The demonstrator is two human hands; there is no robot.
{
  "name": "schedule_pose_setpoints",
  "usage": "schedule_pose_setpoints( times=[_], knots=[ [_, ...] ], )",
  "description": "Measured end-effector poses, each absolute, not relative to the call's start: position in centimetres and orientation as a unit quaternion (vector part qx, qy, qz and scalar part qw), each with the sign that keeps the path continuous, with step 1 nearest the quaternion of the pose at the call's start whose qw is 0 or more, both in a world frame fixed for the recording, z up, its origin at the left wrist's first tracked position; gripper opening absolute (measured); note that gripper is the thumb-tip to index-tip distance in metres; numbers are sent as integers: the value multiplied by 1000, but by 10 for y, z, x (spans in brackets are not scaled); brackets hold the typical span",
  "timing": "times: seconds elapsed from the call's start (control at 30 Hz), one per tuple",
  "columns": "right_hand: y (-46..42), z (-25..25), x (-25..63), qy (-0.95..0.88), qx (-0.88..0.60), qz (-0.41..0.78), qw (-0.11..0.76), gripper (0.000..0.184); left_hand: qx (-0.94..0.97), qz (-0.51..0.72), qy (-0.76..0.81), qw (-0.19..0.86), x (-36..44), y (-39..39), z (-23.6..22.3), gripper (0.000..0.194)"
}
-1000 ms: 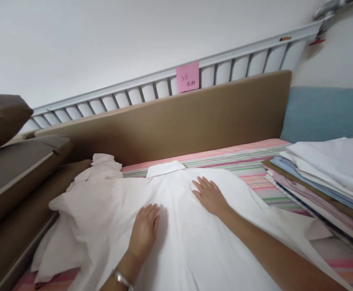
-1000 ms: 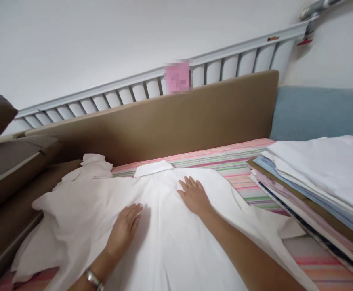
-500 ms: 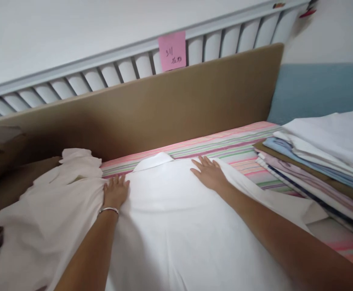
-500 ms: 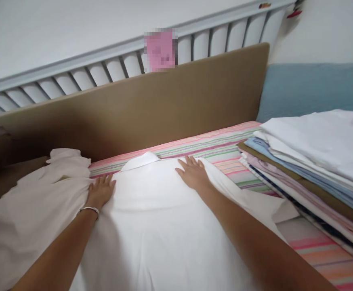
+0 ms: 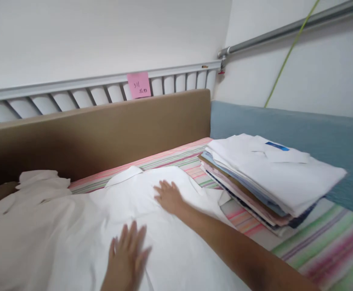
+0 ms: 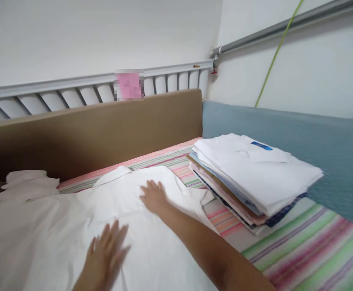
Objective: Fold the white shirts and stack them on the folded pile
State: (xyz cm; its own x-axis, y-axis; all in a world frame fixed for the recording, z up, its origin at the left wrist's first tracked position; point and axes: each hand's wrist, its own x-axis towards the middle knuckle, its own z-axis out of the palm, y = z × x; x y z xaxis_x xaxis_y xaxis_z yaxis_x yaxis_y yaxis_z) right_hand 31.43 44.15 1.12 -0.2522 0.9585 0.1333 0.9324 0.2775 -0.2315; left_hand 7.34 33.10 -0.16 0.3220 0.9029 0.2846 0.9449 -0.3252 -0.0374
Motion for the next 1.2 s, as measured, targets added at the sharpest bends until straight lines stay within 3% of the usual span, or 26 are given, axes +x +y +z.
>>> schedule_pose_setpoints(
  times=[0.1, 0.27, 0.47, 0.67, 0.77, 0.83, 0.9, 0.97, 1.1, 1.2],
  knots=[
    [389, 6, 350, -832, -536, 34, 135, 49, -802, -84, -586, 79, 85, 282, -12, 45],
    [320, 26, 431, -716, -688, -34, 111, 46, -756, -96, -639, 105, 97, 224, -4, 45],
    [208, 18, 421, -805, -576, 10, 139, 44, -798, -111, -568, 169, 124, 130, -17, 54],
    [155, 3, 444, -725, -675, -13, 133, 45, -823, -85, -544, 141, 108, 48, -15, 69],
    [125, 0, 469, -693, -698, 15, 180, 46, -827, -96, -547, 87, 88, 11, -18, 72],
    [99, -6, 481, -642, -715, 82, 262, 48, -808, -143, -570, 49, 61, -8, -17, 67],
    [72, -17, 485, -555, -724, 180, 367, 50, -723, -224, -653, 29, 25, -23, -11, 58],
    [51, -33, 484, -448, -728, 274, 441, 50, -566, -297, -769, -6, -14, -37, -3, 61],
    [35, -63, 469, -300, -767, 400, 401, 43, -259, -325, -883, -216, -68, -66, 2, 82],
    [42, -73, 458, -358, -769, 397, 350, 33, -258, -348, -852, -296, -78, -81, -6, 62]
  ],
)
